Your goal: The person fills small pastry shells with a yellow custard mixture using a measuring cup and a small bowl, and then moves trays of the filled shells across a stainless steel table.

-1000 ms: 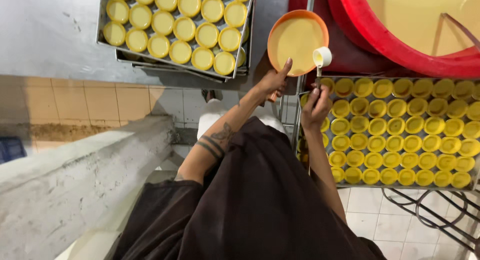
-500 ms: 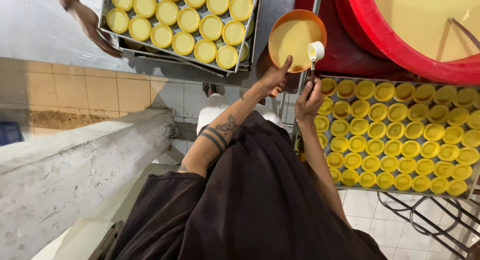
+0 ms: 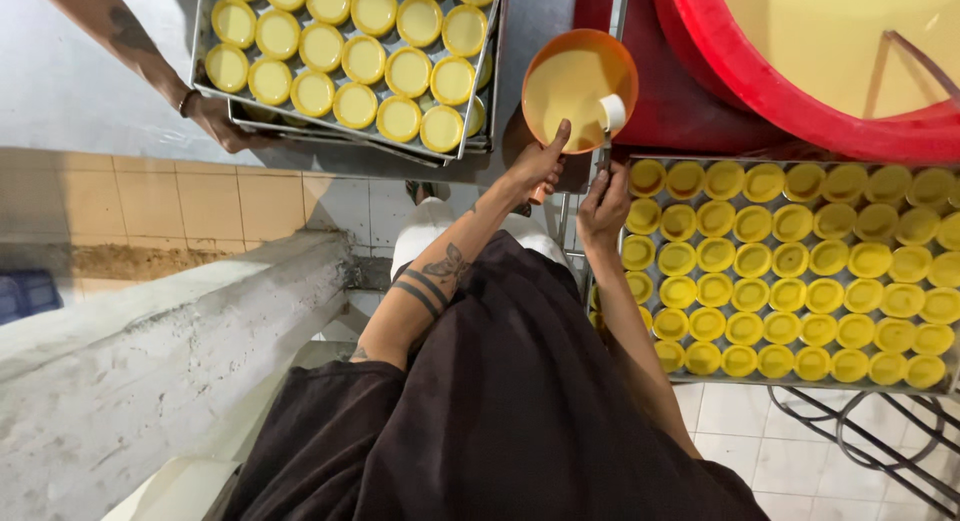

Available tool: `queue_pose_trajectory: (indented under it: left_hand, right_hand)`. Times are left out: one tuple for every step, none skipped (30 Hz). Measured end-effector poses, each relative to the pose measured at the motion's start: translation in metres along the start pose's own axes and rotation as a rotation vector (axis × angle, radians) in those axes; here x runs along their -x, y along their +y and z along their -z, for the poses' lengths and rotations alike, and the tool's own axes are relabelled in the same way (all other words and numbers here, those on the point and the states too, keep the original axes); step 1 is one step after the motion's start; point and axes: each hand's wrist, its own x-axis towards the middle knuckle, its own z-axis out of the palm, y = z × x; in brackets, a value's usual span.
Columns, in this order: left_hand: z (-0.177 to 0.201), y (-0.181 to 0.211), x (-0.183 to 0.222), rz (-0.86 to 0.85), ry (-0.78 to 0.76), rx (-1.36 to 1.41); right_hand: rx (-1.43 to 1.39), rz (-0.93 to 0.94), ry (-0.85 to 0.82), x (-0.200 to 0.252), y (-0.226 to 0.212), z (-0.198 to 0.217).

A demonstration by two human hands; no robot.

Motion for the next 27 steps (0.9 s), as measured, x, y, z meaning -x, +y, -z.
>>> queue_pose_trajectory:
  left_hand:
    - [0.001, 0.0, -0.003, -0.002, -0.003, -0.006]
    - [0.001, -0.001, -0.005, 0.002, -0.004, -0.01]
    - [0.002, -0.002, -0.007, 0.007, -0.006, -0.014]
    - [0.002, -0.002, -0.008, 0.002, -0.009, -0.017]
    - [0.002, -0.002, -0.008, 0.002, -0.004, -0.008]
    - [0.003, -0.001, -0.008, 0.0, 0.003, 0.005]
    - [0.004, 0.001, -0.006, -0.006, 0.002, 0.004]
    - [0.004, 0.003, -0.005, -0.003, 0.005, 0.006]
    - [0.004, 0.005, -0.003, -0.001, 0.007, 0.007]
    - [0.005, 0.002, -0.006, -0.008, 0.01, 0.011]
    - [0.005, 0.0, -0.008, -0.011, 0.014, 0.018]
    - [0.006, -0.001, -0.013, -0.017, 0.02, 0.025]
    - [0.007, -0.003, -0.02, -0.028, 0.024, 0.028]
    - [0.008, -0.008, -0.024, -0.02, 0.027, 0.031]
    - [0.008, -0.013, -0.03, -0.013, 0.029, 0.035]
    - [0.009, -0.013, -0.03, -0.022, 0.034, 0.039]
    - [0.01, -0.012, -0.031, -0.009, 0.033, 0.039]
    - [0.01, -0.013, -0.031, 0.005, 0.029, 0.038]
    - [0.01, -0.012, -0.032, -0.002, 0.031, 0.042]
    - [0.01, -0.012, -0.033, -0.006, 0.028, 0.043]
    - [0.01, -0.012, -0.034, -0.011, 0.025, 0.044]
    - [0.011, -0.011, -0.035, -0.015, 0.027, 0.048]
    - [0.013, -0.01, -0.036, -0.012, 0.027, 0.039]
    - [0.014, -0.011, -0.036, -0.007, 0.027, 0.029]
    - [0.014, -0.008, -0.033, -0.008, 0.028, 0.033]
    - [0.014, -0.004, -0.029, -0.015, 0.025, 0.045]
    - [0.015, -0.001, -0.026, -0.022, 0.022, 0.056]
  right_hand:
    - [0.0, -0.001, 0.007, 0.0, 0.001, -0.002]
    - [0.023, -0.012, -0.012, 0.0, 0.002, -0.003]
    - [0.046, -0.024, -0.03, 0.0, 0.003, -0.004]
    - [0.046, -0.022, -0.024, 0.002, 0.005, -0.005]
    - [0.044, -0.054, -0.034, 0.004, 0.007, -0.006]
    - [0.04, -0.083, -0.047, 0.005, 0.009, -0.007]
    - [0.038, -0.078, -0.043, 0.005, 0.008, -0.007]
    - [0.032, -0.088, -0.058, 0.005, 0.007, -0.007]
    - [0.026, -0.098, -0.072, 0.005, 0.006, -0.007]
    - [0.023, -0.09, -0.073, 0.004, 0.004, -0.007]
    - [0.028, -0.106, -0.087, 0.004, 0.002, -0.006]
    - [0.029, -0.12, -0.099, 0.001, 0.001, -0.007]
    - [0.024, -0.11, -0.099, 0.0, 0.004, -0.01]
    - [0.056, -0.098, -0.102, 0.001, 0.007, -0.011]
    - [0.088, -0.086, -0.105, 0.002, 0.009, -0.013]
    - [0.083, -0.077, -0.106, 0.001, 0.01, -0.013]
    - [0.077, -0.08, -0.106, 0.001, 0.011, -0.014]
    - [0.074, -0.085, -0.105, 0.001, 0.012, -0.013]
    - [0.072, -0.077, -0.105, -0.002, 0.01, -0.014]
    - [0.078, -0.061, -0.088, -0.003, 0.008, -0.014]
    - [0.083, -0.045, -0.07, -0.004, 0.006, -0.014]
    - [0.081, -0.04, -0.072, -0.004, 0.011, -0.017]
    - [0.123, -0.025, -0.062, -0.003, 0.016, -0.021]
    - [0.167, -0.014, -0.053, -0.001, 0.021, -0.023]
    - [0.167, -0.011, -0.056, -0.003, 0.021, -0.023]
    - [0.169, 0.008, -0.059, -0.004, 0.02, -0.023]
    - [0.17, 0.027, -0.062, -0.005, 0.019, -0.023]
